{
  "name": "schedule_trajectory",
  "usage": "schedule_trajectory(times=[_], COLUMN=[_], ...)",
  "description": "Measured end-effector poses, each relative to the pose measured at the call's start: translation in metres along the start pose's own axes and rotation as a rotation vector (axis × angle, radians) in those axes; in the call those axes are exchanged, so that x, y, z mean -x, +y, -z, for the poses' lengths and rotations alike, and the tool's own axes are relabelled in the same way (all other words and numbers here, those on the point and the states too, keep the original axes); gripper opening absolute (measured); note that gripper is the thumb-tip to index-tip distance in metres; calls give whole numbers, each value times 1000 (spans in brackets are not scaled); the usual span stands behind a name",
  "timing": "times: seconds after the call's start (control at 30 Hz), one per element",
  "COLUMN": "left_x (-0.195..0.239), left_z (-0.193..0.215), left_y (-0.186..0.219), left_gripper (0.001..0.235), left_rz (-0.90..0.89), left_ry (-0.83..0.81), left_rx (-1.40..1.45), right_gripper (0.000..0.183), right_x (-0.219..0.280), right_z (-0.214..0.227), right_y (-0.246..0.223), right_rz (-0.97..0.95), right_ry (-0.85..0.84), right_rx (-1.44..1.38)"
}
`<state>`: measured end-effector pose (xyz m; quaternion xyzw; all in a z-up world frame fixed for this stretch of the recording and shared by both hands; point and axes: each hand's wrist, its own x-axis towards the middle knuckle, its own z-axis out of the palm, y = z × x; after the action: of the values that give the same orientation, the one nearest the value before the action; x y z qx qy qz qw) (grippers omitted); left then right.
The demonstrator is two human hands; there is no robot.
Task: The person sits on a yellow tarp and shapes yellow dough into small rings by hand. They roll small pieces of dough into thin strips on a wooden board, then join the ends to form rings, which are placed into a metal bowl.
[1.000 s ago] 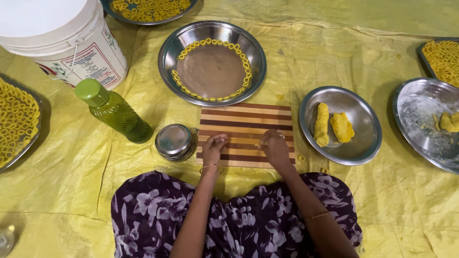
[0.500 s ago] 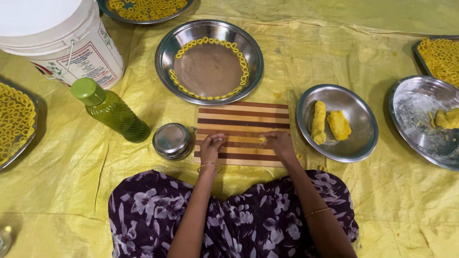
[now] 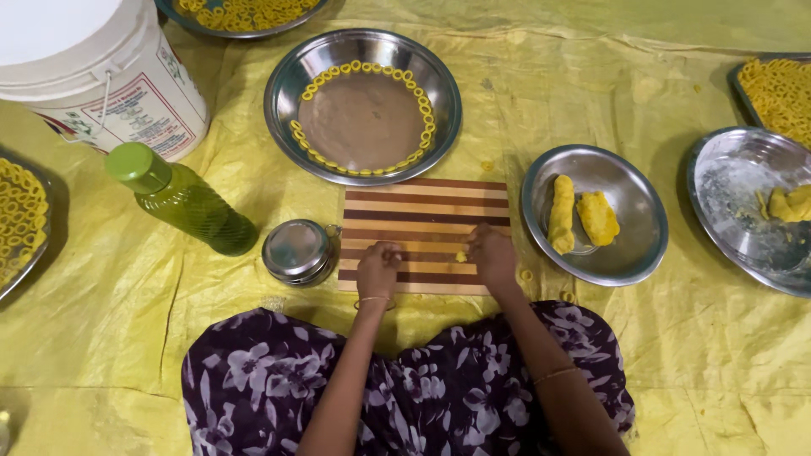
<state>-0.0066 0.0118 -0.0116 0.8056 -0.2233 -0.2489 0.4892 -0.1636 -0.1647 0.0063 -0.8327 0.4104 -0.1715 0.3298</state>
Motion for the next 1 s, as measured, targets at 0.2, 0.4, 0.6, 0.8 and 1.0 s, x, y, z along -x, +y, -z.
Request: schedule_trajectory(times=[0.2,0.4,0.6,0.8,1.0], left_x=[15,12,10,5,2], left_z=[1,2,6,0,-4], left_y=[23,15,15,12,7], left_gripper=[59,77,74,82,74], left_rz=[-215,-180,-128,-103,-165], left_ry=[55,60,-5,-15,67], left_rx=[-586,-822,-875,-902,-876], right_gripper=[41,76,69,74,70], right_x=[-36,-30,-11,-65,-12], right_z=[0,-61,-98,-53,-91], right_y=[21,-13,-31,-9,-50], right_rz=[12,369,453,231,512], right_ry=[137,73,-40,66,-98], right_rx=[255,712,651,685,679])
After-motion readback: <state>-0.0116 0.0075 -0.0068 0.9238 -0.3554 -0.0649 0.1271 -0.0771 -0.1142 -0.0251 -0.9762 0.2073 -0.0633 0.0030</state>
